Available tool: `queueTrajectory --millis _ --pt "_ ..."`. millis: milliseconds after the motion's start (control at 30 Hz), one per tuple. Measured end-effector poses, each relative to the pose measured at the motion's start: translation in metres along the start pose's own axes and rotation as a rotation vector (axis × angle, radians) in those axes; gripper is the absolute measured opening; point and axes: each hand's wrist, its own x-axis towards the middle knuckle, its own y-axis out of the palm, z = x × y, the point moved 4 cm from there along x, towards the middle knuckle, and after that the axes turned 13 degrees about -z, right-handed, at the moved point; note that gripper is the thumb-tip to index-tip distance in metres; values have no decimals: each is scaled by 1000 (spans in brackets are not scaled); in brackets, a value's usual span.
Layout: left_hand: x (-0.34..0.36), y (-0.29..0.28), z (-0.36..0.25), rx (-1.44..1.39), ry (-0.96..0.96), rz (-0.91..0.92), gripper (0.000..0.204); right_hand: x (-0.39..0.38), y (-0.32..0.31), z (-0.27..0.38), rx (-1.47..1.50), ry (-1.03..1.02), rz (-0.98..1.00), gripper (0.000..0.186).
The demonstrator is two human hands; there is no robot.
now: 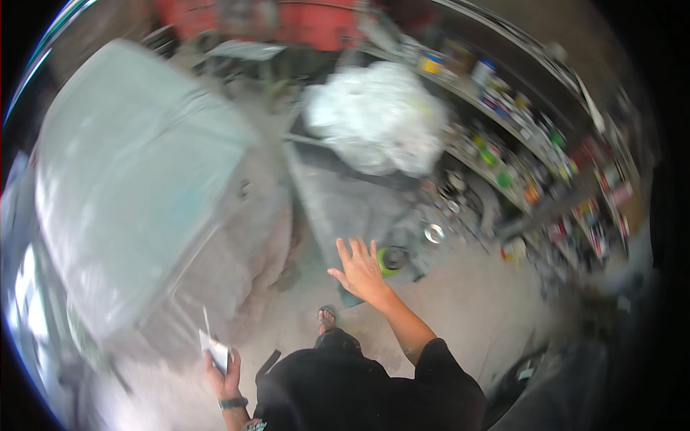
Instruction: Mix body filler paste and apply it to a car door using a spreader tool.
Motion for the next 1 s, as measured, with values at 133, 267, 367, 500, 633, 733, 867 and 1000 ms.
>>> queueTrajectory --millis 133,267,367,500,633,733,867,1000 --pt "-19 -82 -49 -210 81 -29 33 -20 53 155 416 -260 387 62" --pt "-50 -188 -108 -321 170 266 34 -103 85 348 771 -550 669 58" --pt "-76 -262 -143 -495 376 -5 34 -185 104 462 1063 -433 1176 60" --pt "-114 -276 -162 -390 516 3 34 -246 101 533 1332 -89 1700 55" --pt "-118 -262 -197 -363 693 90 35 -239 128 611 1324 -327 1638 47" --pt "-111 -289 -248 -275 859 -114 40 -258 159 688 1294 -42 1779 36" --pt "-104 -355 -338 -625 935 -38 33 -249 175 806 1767 354 1634 26" --pt "-95 -419 -446 -723 1078 -256 33 -245 181 911 1704 65 1509 20"
